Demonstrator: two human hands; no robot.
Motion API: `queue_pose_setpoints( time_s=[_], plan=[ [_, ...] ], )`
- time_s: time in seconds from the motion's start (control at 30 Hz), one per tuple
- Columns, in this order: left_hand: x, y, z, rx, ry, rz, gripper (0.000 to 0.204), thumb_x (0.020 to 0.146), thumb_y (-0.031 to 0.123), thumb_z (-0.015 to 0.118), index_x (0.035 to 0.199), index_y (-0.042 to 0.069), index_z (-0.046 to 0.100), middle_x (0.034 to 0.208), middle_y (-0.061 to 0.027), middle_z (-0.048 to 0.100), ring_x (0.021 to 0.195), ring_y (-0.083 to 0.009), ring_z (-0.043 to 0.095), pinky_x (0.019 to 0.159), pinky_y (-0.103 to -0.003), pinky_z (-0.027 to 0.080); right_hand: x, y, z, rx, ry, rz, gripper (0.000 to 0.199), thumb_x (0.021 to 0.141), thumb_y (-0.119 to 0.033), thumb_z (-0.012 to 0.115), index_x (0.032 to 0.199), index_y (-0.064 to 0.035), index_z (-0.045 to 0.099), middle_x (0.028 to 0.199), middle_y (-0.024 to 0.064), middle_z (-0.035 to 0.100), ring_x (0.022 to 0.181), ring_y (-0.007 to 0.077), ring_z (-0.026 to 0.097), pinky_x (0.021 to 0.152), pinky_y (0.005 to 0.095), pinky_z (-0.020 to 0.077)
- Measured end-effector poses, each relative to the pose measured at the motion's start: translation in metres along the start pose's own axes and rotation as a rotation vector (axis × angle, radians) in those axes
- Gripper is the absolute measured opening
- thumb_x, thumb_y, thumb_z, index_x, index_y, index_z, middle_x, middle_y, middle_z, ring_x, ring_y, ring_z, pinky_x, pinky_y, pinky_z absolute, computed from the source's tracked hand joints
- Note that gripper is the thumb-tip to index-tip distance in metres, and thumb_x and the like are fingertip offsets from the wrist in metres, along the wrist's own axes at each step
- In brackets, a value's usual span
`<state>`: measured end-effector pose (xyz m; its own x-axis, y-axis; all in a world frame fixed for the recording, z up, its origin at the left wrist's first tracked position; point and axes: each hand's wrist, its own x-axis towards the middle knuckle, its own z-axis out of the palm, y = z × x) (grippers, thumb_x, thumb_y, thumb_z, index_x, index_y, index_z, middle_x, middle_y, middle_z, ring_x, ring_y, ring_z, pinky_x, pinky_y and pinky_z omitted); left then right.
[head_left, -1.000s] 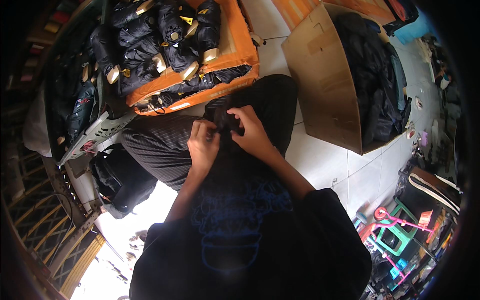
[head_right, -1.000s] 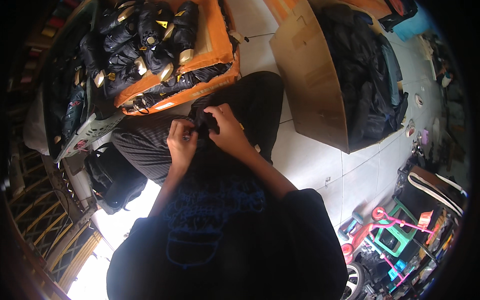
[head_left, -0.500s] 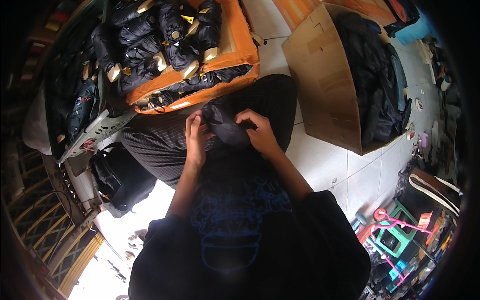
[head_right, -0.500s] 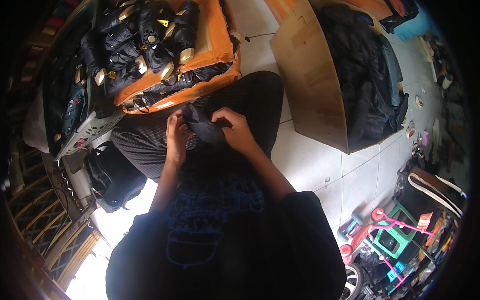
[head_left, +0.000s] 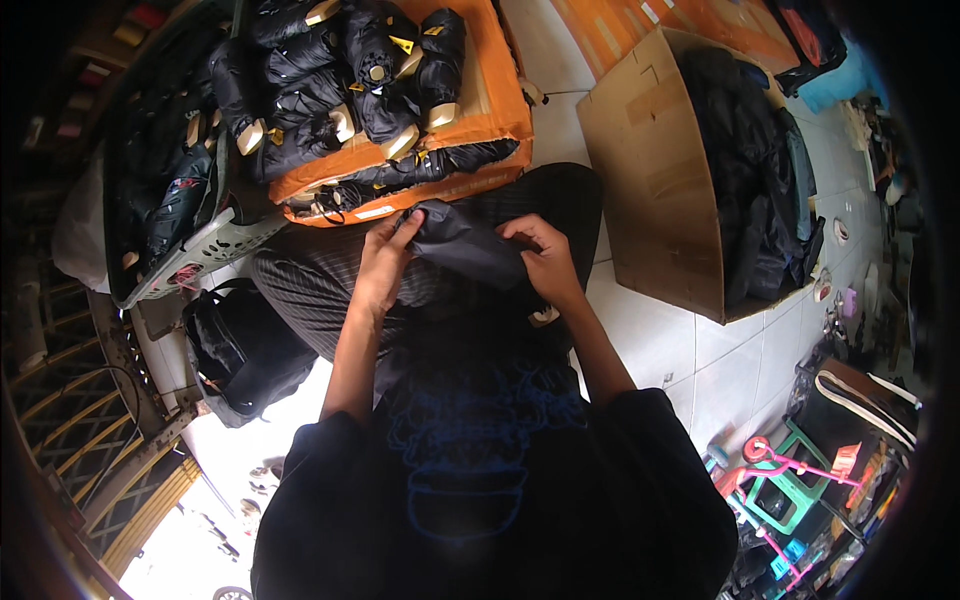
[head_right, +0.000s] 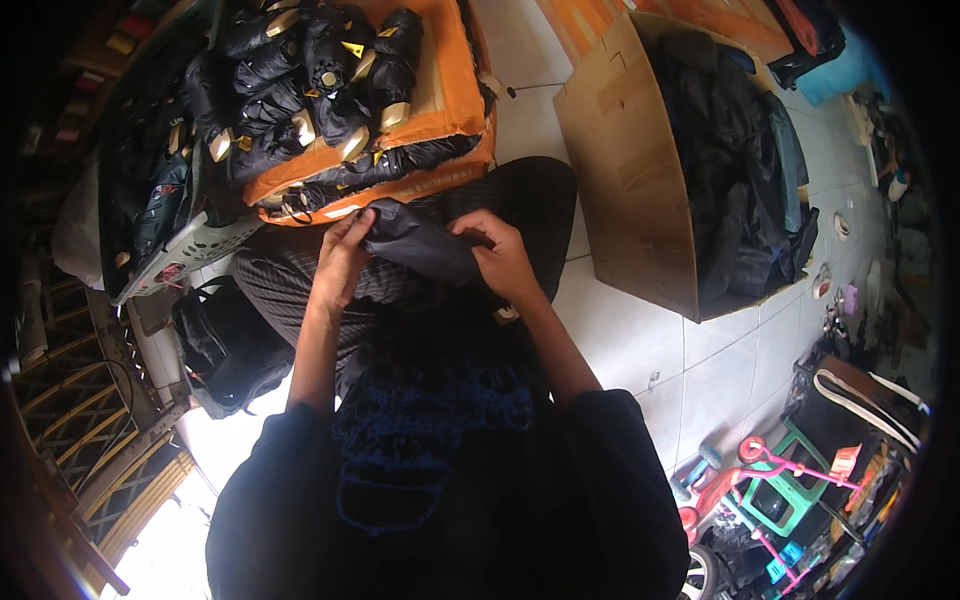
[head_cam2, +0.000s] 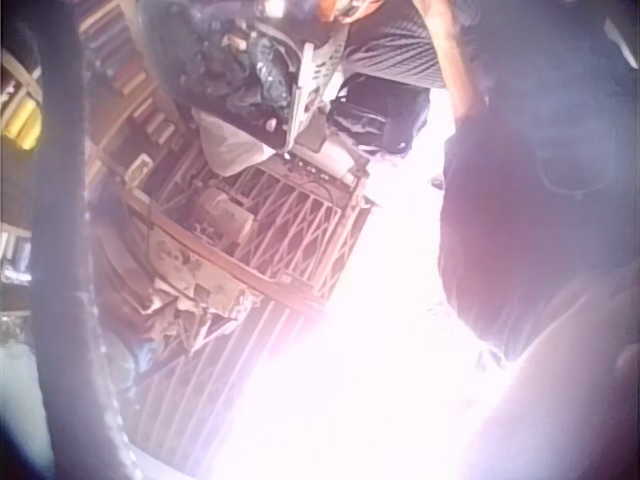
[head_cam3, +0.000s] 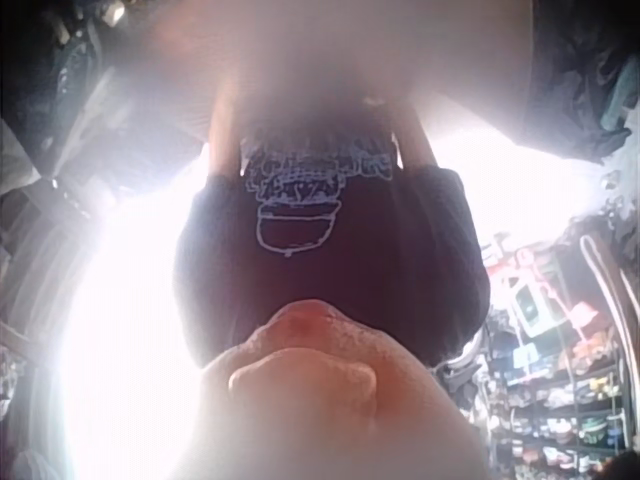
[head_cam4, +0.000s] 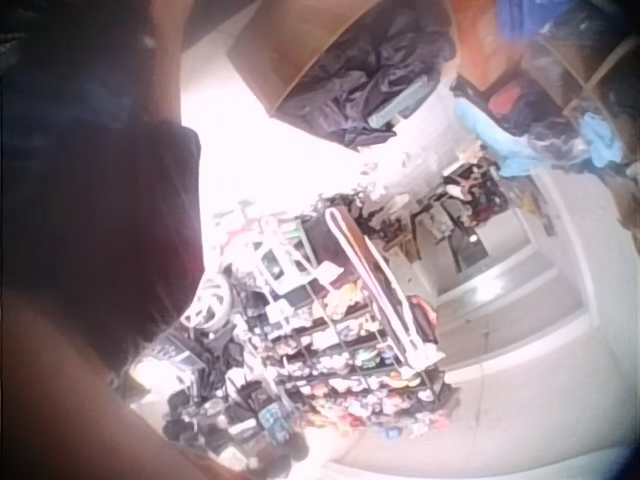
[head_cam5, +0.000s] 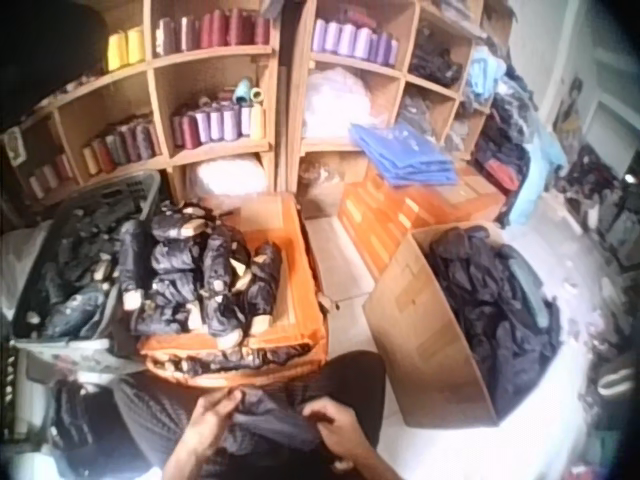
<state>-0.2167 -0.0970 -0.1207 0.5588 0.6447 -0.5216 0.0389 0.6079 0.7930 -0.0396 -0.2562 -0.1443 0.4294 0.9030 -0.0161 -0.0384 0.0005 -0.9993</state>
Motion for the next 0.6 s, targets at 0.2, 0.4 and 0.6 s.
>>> queue_pose_setpoints(
  time_s=[0.2,0.4,0.6],
  plan=[
    [-0.006,0.026,0.015,0.508,0.068,0.463,0.018,0.088,0.013,0.073,0.085,-0.004,0.070,0.071,0.0017,0.063,0.064,-0.0036,0.048,0.059,-0.022,0.042,0.016,-0.043,-0.015,0.078,-0.165,0.024,0.048,0.077,0.016,0.051,0.120,-0.0043,0.060,0.121,0.0079,0.059,0.114,0.0202,0.059,0.100,0.0337,0.0455],
    [0.011,0.040,0.041,0.631,-0.146,0.764,0.020,0.082,0.014,0.078,0.075,-0.002,0.067,0.056,-0.0013,0.054,0.056,-0.0038,0.044,0.050,-0.025,0.038,0.054,-0.070,0.017,-0.211,-0.106,-0.255,0.023,0.081,-0.004,0.076,0.101,0.0007,0.066,0.102,0.0090,0.068,0.085,0.0133,0.064,0.073,0.0264,0.0514],
    [0.008,0.054,0.018,0.620,-0.228,0.657,0.027,0.092,0.021,0.069,0.079,-0.003,0.066,0.061,0.0022,0.048,0.062,-0.0040,0.040,0.054,-0.024,0.036,0.062,-0.071,0.019,-0.209,-0.035,-0.260,0.007,0.087,0.000,0.069,0.090,0.0046,0.067,0.078,0.0073,0.068,0.073,0.0118,0.065,0.067,0.0241,0.0504]
  ],
)
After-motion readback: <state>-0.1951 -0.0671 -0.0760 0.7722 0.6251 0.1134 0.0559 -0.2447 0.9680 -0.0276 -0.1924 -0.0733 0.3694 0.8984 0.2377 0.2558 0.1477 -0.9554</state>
